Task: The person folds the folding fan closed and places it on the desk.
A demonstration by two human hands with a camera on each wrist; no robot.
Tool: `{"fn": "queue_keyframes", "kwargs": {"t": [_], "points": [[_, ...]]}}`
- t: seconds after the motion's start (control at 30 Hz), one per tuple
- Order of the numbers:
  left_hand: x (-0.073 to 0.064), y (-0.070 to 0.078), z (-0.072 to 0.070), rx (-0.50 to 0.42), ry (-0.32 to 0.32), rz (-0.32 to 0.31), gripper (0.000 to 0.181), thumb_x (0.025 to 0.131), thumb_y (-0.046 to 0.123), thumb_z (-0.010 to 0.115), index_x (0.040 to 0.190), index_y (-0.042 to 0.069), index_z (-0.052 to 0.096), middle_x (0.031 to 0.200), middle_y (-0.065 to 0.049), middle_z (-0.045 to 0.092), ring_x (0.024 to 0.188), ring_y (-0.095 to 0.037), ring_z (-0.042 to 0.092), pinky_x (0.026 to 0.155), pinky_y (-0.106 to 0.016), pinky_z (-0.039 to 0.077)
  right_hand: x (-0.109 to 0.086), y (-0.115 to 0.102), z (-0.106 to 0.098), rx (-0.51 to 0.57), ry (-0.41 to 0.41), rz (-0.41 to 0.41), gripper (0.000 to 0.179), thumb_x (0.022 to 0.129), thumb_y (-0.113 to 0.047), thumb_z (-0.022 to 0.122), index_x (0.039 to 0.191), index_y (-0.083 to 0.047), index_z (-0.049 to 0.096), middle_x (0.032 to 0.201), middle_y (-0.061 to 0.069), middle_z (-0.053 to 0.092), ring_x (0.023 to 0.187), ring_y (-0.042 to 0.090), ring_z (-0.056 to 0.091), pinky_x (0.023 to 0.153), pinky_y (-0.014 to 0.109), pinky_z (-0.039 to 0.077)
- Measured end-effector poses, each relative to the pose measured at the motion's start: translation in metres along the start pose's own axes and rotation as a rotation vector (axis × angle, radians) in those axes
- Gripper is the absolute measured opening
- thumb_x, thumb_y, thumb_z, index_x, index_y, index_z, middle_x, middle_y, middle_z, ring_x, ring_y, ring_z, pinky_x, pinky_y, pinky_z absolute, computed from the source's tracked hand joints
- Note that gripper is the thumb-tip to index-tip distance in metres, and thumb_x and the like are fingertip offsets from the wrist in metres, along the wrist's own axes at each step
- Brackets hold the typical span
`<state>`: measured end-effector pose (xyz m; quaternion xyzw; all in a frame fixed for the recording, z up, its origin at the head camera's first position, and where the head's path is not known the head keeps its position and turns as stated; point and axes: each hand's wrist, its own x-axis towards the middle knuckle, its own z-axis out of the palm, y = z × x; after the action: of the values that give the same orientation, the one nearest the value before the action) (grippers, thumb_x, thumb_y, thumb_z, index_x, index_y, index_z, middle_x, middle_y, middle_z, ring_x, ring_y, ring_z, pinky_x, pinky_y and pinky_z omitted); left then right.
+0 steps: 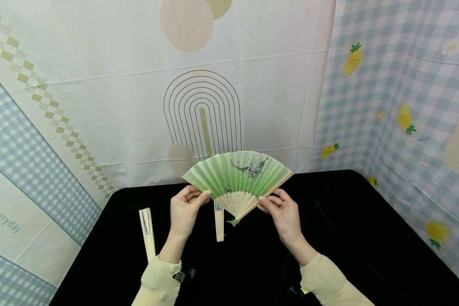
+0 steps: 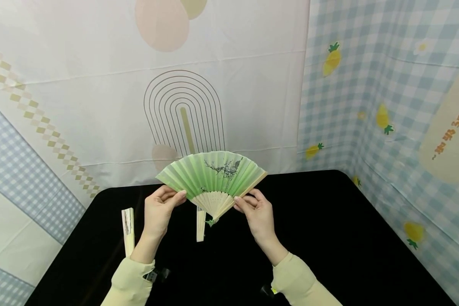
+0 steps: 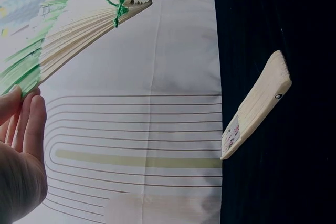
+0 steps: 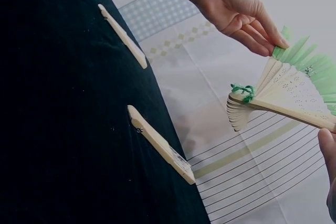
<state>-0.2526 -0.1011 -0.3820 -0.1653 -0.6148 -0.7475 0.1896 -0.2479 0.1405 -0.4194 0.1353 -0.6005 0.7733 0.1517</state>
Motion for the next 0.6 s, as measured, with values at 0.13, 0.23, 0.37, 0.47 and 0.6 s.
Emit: {"fn": "queue_keyframes", "kwargs": {"t": [0.13,0.23,0.37,0.47,0.6], "points": [[-0.0002,-0.0003,0.0009,0.024,-0.016,-0.009,0.017,0.080,-0.005,0.070,0.092,-0.014,0.061,0.082,-0.022,0.066,0.074,-0.027,0.067,0.071,-0.038,0.056,-0.0001,0.0005,-0.0009,-0.007,-0.005,0.002,0.027,0.086,-0.004,0.067,0.106,0.009,0.054,0.083,0.018,0.067,0.079,0.023,0.067,0.077,0.039,0.054],[-0.0015,-0.0013,0.0016,0.041,-0.030,-0.028,0.017,0.080,-0.003,0.070,0.092,-0.013,0.062,0.082,-0.021,0.066,0.075,-0.029,0.067,0.072,-0.038,0.056,-0.0010,0.0012,-0.0012,-0.015,-0.012,0.008,0.027,0.085,-0.005,0.067,0.105,0.008,0.054,0.084,0.018,0.067,0.080,0.024,0.067,0.076,0.039,0.054],[-0.0045,-0.0011,0.0014,0.051,-0.033,-0.048,0.018,0.080,-0.001,0.071,0.092,-0.012,0.062,0.082,-0.022,0.066,0.076,-0.030,0.067,0.073,-0.039,0.056,-0.0021,0.0024,-0.0001,-0.015,-0.017,0.023,0.027,0.085,-0.006,0.068,0.104,0.007,0.054,0.084,0.019,0.067,0.081,0.025,0.067,0.076,0.039,0.054],[-0.0056,-0.0006,0.0014,0.055,-0.042,-0.048,0.018,0.081,-0.001,0.071,0.092,-0.012,0.062,0.082,-0.023,0.066,0.076,-0.032,0.067,0.073,-0.040,0.055,-0.0023,0.0030,-0.0002,-0.016,-0.023,0.029,0.028,0.085,-0.006,0.068,0.103,0.009,0.053,0.084,0.020,0.067,0.081,0.025,0.067,0.076,0.039,0.054],[-0.0057,-0.0002,0.0024,0.060,-0.053,-0.047,0.017,0.080,-0.002,0.071,0.091,-0.012,0.062,0.081,-0.022,0.066,0.077,-0.039,0.065,0.073,-0.041,0.055,-0.0023,0.0037,-0.0002,-0.030,-0.031,0.025,0.029,0.085,-0.006,0.068,0.106,0.009,0.054,0.086,0.022,0.067,0.080,0.025,0.067,0.076,0.038,0.054]]}}
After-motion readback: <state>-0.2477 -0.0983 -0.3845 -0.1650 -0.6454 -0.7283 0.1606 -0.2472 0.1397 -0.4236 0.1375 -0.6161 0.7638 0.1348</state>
